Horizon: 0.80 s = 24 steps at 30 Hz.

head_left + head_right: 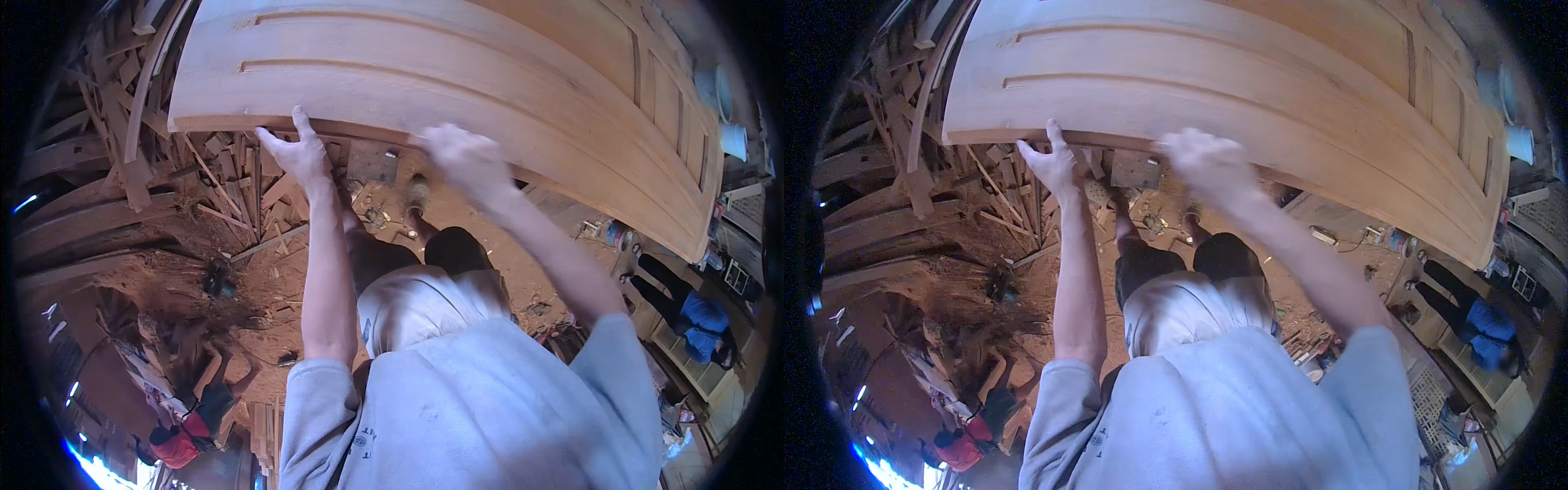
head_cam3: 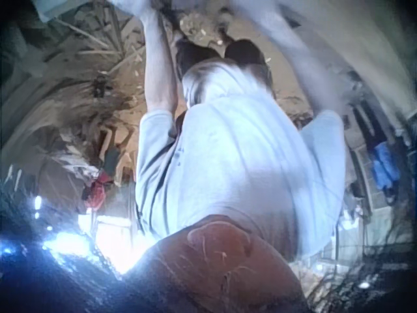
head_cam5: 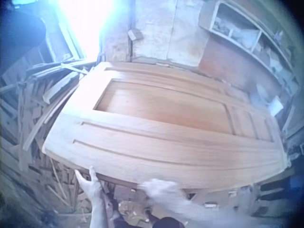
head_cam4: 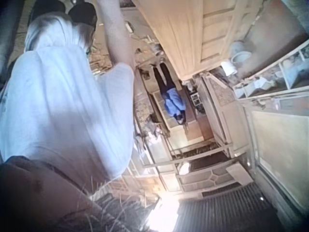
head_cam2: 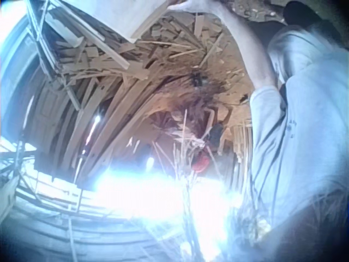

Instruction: The person is sanding a wooden door by hand with a piece of sandpaper, moving it across the surface and edges of the panels to smooth them.

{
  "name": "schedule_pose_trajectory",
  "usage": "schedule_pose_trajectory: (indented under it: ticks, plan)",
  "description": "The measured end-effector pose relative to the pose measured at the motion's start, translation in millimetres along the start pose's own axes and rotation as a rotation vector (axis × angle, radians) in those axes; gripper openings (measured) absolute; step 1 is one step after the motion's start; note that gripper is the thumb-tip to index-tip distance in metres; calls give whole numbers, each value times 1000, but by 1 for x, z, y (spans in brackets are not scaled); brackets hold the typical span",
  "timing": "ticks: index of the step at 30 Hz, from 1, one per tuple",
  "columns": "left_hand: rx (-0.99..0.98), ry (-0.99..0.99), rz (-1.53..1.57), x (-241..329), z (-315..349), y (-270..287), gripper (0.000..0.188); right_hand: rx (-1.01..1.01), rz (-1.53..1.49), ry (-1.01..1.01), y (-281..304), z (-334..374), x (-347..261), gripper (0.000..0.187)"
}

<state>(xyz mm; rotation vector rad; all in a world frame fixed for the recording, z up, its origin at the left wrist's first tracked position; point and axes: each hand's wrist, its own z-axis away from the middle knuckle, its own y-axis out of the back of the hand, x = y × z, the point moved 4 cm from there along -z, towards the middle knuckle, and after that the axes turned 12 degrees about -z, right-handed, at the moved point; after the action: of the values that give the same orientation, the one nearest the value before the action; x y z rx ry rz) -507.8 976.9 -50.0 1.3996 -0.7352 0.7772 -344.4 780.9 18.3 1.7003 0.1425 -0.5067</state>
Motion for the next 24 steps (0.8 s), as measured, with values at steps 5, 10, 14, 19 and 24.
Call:
schedule_pose_trajectory:
  ticks: [5,10,14,19,24]
  plan:
    - [-32,-14,-23,3,-6,-5,101,-10,-43,-51,-15,-53,-37,14]
    - [-11,-5,-1,-20,-12,8,107,-86,-109,-22,31,51,38,20]
    - [-37,-25,-38,-9,-5,-6,108,-187,28,-98,78,128,99,19]
    - [-31,0,-12,3,2,-10,102,-44,-126,52,46,65,57,15]
    - [2,33,208,-17,-7,-6,95,-99,-92,-53,14,12,20,17]
